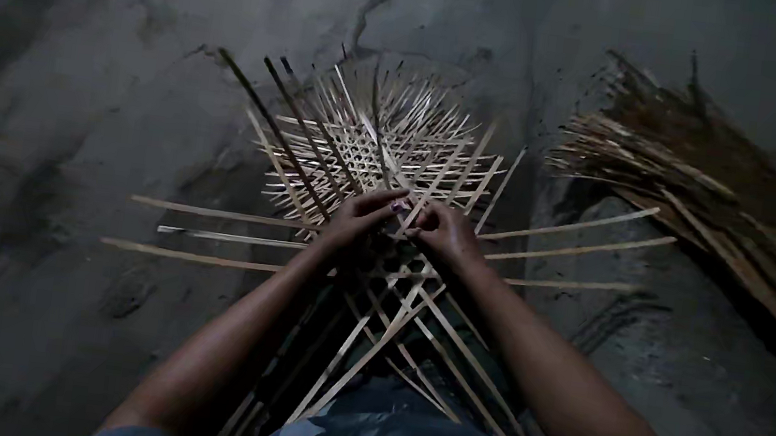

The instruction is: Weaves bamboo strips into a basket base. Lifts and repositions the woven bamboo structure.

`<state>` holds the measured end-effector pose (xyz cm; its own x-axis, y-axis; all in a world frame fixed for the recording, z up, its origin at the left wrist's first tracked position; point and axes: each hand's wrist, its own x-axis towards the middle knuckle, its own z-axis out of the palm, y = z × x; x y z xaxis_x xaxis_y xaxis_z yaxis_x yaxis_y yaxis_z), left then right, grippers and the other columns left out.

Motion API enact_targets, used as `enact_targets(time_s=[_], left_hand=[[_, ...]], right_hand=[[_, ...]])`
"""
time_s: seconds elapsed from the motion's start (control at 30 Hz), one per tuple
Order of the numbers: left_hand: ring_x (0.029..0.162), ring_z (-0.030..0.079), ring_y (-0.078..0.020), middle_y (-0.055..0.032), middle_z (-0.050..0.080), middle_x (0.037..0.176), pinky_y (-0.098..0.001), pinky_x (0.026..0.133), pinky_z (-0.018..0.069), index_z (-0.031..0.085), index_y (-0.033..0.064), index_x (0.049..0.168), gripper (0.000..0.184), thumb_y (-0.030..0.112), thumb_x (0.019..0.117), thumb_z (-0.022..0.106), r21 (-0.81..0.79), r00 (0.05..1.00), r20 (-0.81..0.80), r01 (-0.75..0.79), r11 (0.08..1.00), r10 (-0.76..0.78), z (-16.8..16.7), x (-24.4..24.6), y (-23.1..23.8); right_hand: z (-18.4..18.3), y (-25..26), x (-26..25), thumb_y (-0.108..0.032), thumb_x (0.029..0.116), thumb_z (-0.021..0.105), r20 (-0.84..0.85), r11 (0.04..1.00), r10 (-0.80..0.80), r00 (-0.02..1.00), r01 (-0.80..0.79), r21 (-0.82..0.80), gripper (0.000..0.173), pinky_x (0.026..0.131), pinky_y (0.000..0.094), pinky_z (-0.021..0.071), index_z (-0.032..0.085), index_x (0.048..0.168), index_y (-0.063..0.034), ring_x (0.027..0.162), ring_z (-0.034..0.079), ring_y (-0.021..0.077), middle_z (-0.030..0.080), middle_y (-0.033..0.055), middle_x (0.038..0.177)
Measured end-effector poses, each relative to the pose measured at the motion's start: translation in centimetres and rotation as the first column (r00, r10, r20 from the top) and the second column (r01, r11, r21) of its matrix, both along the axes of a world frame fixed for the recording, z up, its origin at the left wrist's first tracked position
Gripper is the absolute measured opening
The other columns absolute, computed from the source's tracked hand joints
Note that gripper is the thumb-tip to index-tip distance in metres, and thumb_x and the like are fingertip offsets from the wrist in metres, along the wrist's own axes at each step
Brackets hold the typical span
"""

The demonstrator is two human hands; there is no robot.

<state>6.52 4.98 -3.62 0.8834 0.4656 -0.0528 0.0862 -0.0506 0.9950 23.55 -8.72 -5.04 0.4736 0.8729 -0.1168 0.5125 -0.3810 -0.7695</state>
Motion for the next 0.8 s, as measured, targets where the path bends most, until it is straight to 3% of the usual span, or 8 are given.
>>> enact_targets(time_s=[0.1,0.17,0.23,0.27,0.4,0.63,0.73,0.8], left_hand=[[0.073,0.061,-0.0088,-0.0042,0.068,0.098,-0.0237,0.064,0.0526,0.058,0.0083,0.137,0.035,0.022,0.1099,0.040,-0.179,0.976,0.116,-0.160,0.971,0.182,-0.9,-0.7,1.4],[0.076,0.066,-0.0107,-0.0042,0.068,0.097,-0.0268,0.067,0.0568,0.052,0.0061,0.132,0.031,0.023,0.1103,0.038,-0.289,0.950,0.057,-0.279,0.916,0.308,-1.7,-0.6,1.7],[0.078,0.067,-0.0128,-0.0054,0.064,0.098,-0.0303,0.070,0.0584,0.048,0.0040,0.130,0.028,0.023,0.1105,0.041,-0.320,0.934,-0.025,-0.346,0.882,0.357,-2.3,-0.3,1.7],[0.076,0.066,-0.0136,-0.0058,0.064,0.097,-0.0314,0.070,0.0587,0.048,0.0039,0.128,0.026,0.023,0.1104,0.042,-0.311,0.934,-0.036,-0.348,0.885,0.355,-2.5,-0.2,1.8],[0.071,0.065,-0.0135,-0.0062,0.065,0.091,-0.0296,0.065,0.0566,0.049,0.0033,0.122,0.023,0.021,0.1106,0.040,-0.262,0.937,-0.041,-0.344,0.902,0.346,-2.4,-0.1,1.4],[0.064,0.062,-0.0131,-0.0067,0.063,0.086,-0.0287,0.060,0.0546,0.047,0.0048,0.128,0.027,0.025,0.1126,0.036,-0.308,0.916,-0.095,-0.399,0.863,0.390,-1.7,-0.8,1.2],[0.067,0.063,-0.0141,-0.0089,0.065,0.088,-0.0309,0.064,0.0558,0.046,0.0024,0.133,0.028,0.019,0.1115,0.039,-0.148,0.897,-0.187,-0.429,0.891,0.401,-1.3,-0.5,1.0],[0.096,0.069,-0.0254,-0.0174,0.069,0.111,-0.0440,0.088,0.0567,0.052,-0.0005,0.138,0.035,0.015,0.1079,0.044,0.140,0.899,-0.335,-0.248,0.958,0.282,-0.6,0.1,1.0]], right_hand=[[0.5,0.6,-0.4,-0.014,0.0866,0.080,0.150,0.995,0.097,0.984,-0.101,0.016,0.030,0.088,0.0546,0.0573,0.068,0.112,-0.0049,0.097,0.068,0.0306,0.069,0.0144,0.106],[0.8,1.5,-1.4,-0.011,0.0903,0.074,0.239,0.977,0.213,0.947,-0.214,-0.023,0.038,0.095,0.0547,0.0556,0.066,0.127,-0.0064,0.106,0.068,0.0323,0.069,0.0156,0.115],[1.6,2.3,-2.9,-0.022,0.0936,0.074,0.234,0.959,0.281,0.931,-0.263,-0.104,0.048,0.096,0.0572,0.0540,0.061,0.137,-0.0081,0.109,0.068,0.0337,0.070,0.0156,0.118],[1.8,2.7,-3.5,-0.026,0.0921,0.076,0.227,0.954,0.292,0.929,-0.266,-0.139,0.051,0.095,0.0585,0.0542,0.061,0.138,-0.0091,0.108,0.069,0.0340,0.071,0.0151,0.117],[1.2,3.0,-3.8,-0.019,0.0914,0.076,0.191,0.956,0.280,0.941,-0.256,-0.141,0.051,0.092,0.0583,0.0548,0.060,0.139,-0.0093,0.105,0.069,0.0352,0.070,0.0174,0.116],[0.8,3.5,-2.8,-0.019,0.0904,0.078,-0.004,0.961,0.251,0.968,-0.250,-0.119,0.047,0.089,0.0471,0.0582,0.064,0.135,-0.0140,0.093,0.071,0.0229,0.073,0.0105,0.108],[0.5,3.7,-1.2,-0.020,0.0934,0.075,-0.148,0.938,0.302,0.942,-0.321,-0.130,0.043,0.090,0.0437,0.0584,0.063,0.134,-0.0118,0.096,0.070,0.0202,0.071,0.0104,0.112],[0.7,3.4,-0.4,-0.019,0.0969,0.070,-0.239,0.924,0.340,0.910,-0.371,-0.096,0.036,0.087,0.0401,0.0588,0.063,0.131,-0.0099,0.096,0.070,0.0173,0.071,0.0086,0.111]])
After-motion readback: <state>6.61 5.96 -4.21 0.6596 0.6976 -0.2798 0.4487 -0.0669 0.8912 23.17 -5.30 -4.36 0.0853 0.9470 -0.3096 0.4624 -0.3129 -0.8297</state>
